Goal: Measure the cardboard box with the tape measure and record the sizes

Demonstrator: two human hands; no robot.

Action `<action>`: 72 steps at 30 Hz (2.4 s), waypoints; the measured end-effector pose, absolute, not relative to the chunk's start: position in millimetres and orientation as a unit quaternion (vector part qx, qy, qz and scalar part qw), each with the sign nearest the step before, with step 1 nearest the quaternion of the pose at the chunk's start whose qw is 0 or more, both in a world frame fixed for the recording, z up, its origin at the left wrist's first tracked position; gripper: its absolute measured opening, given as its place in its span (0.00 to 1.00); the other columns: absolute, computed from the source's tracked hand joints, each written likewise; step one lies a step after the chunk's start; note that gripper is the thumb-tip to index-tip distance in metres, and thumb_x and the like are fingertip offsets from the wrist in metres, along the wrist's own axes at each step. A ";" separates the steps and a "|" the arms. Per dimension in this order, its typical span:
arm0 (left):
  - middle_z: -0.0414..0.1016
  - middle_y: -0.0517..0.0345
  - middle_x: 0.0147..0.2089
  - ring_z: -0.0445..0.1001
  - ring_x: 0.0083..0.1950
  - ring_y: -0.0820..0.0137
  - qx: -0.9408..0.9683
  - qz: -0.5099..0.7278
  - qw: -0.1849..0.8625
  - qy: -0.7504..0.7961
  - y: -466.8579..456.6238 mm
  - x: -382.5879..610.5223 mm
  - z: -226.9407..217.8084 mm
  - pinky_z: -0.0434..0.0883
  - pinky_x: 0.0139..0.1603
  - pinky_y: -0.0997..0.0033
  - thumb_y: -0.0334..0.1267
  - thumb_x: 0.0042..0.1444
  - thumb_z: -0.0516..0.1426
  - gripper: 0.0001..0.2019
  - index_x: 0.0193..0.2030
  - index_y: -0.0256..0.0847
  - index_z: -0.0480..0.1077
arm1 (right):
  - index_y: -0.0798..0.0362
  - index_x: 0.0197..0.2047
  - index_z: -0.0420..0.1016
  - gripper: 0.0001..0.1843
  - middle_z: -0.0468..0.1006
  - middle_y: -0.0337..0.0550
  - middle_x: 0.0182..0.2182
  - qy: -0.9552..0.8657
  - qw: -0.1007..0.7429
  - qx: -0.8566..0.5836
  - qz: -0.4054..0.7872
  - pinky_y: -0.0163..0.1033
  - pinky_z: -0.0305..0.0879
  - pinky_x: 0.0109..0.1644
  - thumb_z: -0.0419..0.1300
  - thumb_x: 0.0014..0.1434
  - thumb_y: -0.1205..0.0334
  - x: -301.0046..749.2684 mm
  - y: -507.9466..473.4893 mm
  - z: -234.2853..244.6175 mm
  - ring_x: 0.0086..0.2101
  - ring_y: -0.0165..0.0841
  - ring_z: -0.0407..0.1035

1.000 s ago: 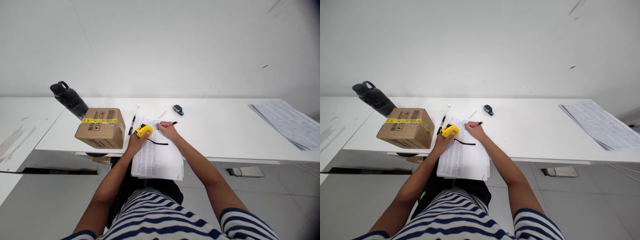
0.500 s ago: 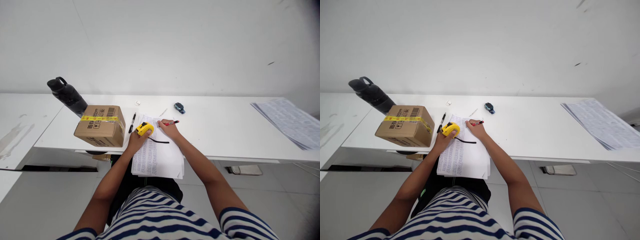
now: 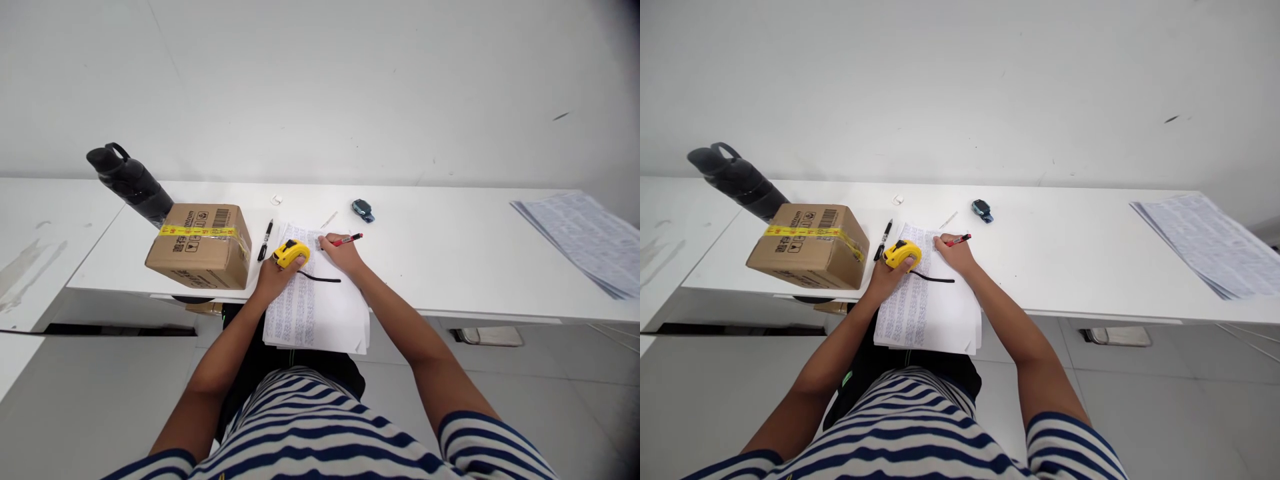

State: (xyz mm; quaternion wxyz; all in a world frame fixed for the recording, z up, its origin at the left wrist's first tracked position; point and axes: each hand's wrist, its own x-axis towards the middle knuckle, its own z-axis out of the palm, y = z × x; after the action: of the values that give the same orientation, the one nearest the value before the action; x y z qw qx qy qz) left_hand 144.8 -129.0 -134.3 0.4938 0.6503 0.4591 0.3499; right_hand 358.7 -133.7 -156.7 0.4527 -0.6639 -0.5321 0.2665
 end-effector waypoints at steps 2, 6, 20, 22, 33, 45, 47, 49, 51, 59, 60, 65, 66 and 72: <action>0.82 0.52 0.42 0.79 0.49 0.59 0.648 0.351 0.493 0.463 -129.1 145.2 -134.4 0.75 0.46 0.67 0.58 0.51 0.63 0.27 0.49 0.38 0.77 | 0.49 0.19 0.62 0.24 0.61 0.35 0.16 -0.531 0.453 -0.665 0.266 0.39 0.55 0.30 0.56 0.57 0.41 359.0 -134.0 -156.6 0.24 0.32 0.58; 0.82 0.53 0.40 0.79 0.47 0.59 0.642 0.354 0.497 0.465 -129.4 145.7 -134.2 0.75 0.44 0.67 0.58 0.50 0.63 0.27 0.48 0.38 0.78 | 0.49 0.19 0.62 0.24 0.61 0.36 0.16 -0.527 0.453 -0.669 0.263 0.39 0.55 0.30 0.56 0.57 0.40 359.6 -134.9 -156.2 0.24 0.32 0.58; 0.82 0.53 0.41 0.79 0.48 0.59 0.648 0.346 0.496 0.464 -129.3 145.3 -133.6 0.75 0.45 0.67 0.58 0.51 0.63 0.26 0.47 0.39 0.78 | 0.49 0.18 0.61 0.23 0.61 0.35 0.16 -0.526 0.455 -0.672 0.256 0.39 0.55 0.31 0.56 0.58 0.46 362.1 -136.3 -157.5 0.24 0.31 0.58; 0.82 0.53 0.41 0.79 0.48 0.59 0.645 0.348 0.494 0.467 -129.3 145.8 -133.7 0.75 0.45 0.67 0.57 0.50 0.63 0.25 0.47 0.39 0.78 | 0.49 0.18 0.61 0.23 0.60 0.35 0.16 -0.526 0.452 -0.674 0.255 0.39 0.55 0.30 0.56 0.58 0.46 362.8 -135.8 -158.7 0.24 0.31 0.58; 0.83 0.51 0.43 0.80 0.49 0.58 0.642 0.341 0.507 0.463 -130.1 144.0 -138.3 0.75 0.46 0.65 0.55 0.50 0.65 0.24 0.46 0.39 0.79 | 0.51 0.29 0.73 0.20 0.74 0.45 0.28 -0.545 0.431 -0.704 0.147 0.42 0.64 0.40 0.50 0.64 0.48 361.2 -138.9 -160.4 0.34 0.37 0.68; 0.78 0.51 0.43 0.77 0.44 0.62 0.649 0.385 0.599 0.266 -175.1 109.9 -104.1 0.72 0.44 0.65 0.59 0.44 0.68 0.30 0.47 0.40 0.70 | 0.37 0.73 0.42 0.44 0.55 0.50 0.71 -0.743 0.390 -0.369 0.399 0.54 0.67 0.61 0.58 0.61 0.40 314.2 -207.6 -96.0 0.66 0.44 0.59; 0.75 0.49 0.46 0.75 0.48 0.60 0.686 0.390 0.560 0.253 -184.8 95.5 -90.1 0.71 0.49 0.62 0.64 0.48 0.63 0.30 0.47 0.41 0.71 | 0.37 0.70 0.52 0.39 0.54 0.48 0.72 -0.745 0.423 -0.369 0.360 0.54 0.62 0.66 0.63 0.61 0.46 289.1 -226.8 -85.4 0.67 0.43 0.56; 0.72 0.49 0.47 0.73 0.49 0.60 0.702 0.400 0.504 0.305 -193.6 77.0 -75.4 0.70 0.50 0.62 0.64 0.49 0.62 0.28 0.46 0.42 0.70 | 0.39 0.67 0.55 0.33 0.61 0.50 0.69 -0.738 0.476 -0.380 0.291 0.54 0.64 0.65 0.63 0.62 0.53 266.8 -234.8 -82.4 0.65 0.42 0.61; 0.71 0.54 0.43 0.72 0.43 0.65 0.692 0.387 0.469 0.391 -203.4 55.0 -60.9 0.70 0.44 0.66 0.60 0.49 0.64 0.26 0.45 0.43 0.68 | 0.40 0.65 0.56 0.31 0.68 0.52 0.64 -0.754 0.486 -0.375 0.236 0.54 0.68 0.62 0.63 0.62 0.56 251.1 -234.3 -82.0 0.62 0.42 0.66; 0.62 0.65 0.25 0.59 0.24 0.76 0.640 0.377 0.500 0.445 -214.9 -25.0 -10.3 0.58 0.25 0.75 0.50 0.51 0.65 0.16 0.31 0.43 0.64 | 0.35 0.66 0.56 0.32 0.75 0.47 0.58 -0.864 0.409 -0.259 0.137 0.49 0.75 0.54 0.61 0.62 0.64 238.4 -222.1 -53.7 0.57 0.41 0.72; 0.62 0.65 0.25 0.59 0.24 0.76 0.625 0.406 0.488 0.453 -203.7 -35.1 -3.2 0.58 0.25 0.75 0.50 0.50 0.66 0.17 0.29 0.43 0.63 | 0.35 0.66 0.57 0.32 0.75 0.46 0.57 -0.860 0.413 -0.271 0.131 0.49 0.75 0.53 0.62 0.62 0.64 243.3 -220.1 -51.4 0.55 0.41 0.73; 0.64 0.62 0.23 0.62 0.24 0.75 0.588 0.471 0.388 0.531 -111.9 -80.3 17.9 0.62 0.29 0.73 0.50 0.53 0.63 0.17 0.26 0.42 0.64 | 0.41 0.63 0.64 0.32 0.76 0.48 0.52 -0.722 0.506 -0.451 0.138 0.50 0.77 0.47 0.68 0.57 0.54 283.3 -203.9 -53.5 0.47 0.43 0.75; 0.64 0.62 0.23 0.63 0.24 0.74 0.588 0.447 0.388 0.551 -93.9 -84.2 16.8 0.62 0.29 0.73 0.50 0.53 0.63 0.17 0.25 0.41 0.64 | 0.42 0.64 0.63 0.33 0.75 0.49 0.54 -0.696 0.514 -0.481 0.145 0.51 0.77 0.47 0.67 0.57 0.53 289.6 -200.5 -54.7 0.47 0.43 0.75; 0.72 0.56 0.25 0.69 0.27 0.67 0.645 0.274 0.412 0.583 -48.9 -66.0 -2.0 0.61 0.29 0.70 0.57 0.44 0.66 0.21 0.28 0.40 0.71 | 0.40 0.68 0.60 0.33 0.68 0.48 0.63 -0.730 0.443 -0.493 0.169 0.54 0.70 0.60 0.62 0.62 0.49 281.6 -182.8 -57.6 0.58 0.45 0.69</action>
State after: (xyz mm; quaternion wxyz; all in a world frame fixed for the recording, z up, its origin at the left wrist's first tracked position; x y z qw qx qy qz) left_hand -66.0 -48.9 -2.0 0.4125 0.6447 0.5826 0.2736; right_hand 281.6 -182.8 -57.6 0.4434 -0.4926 -0.7295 0.1689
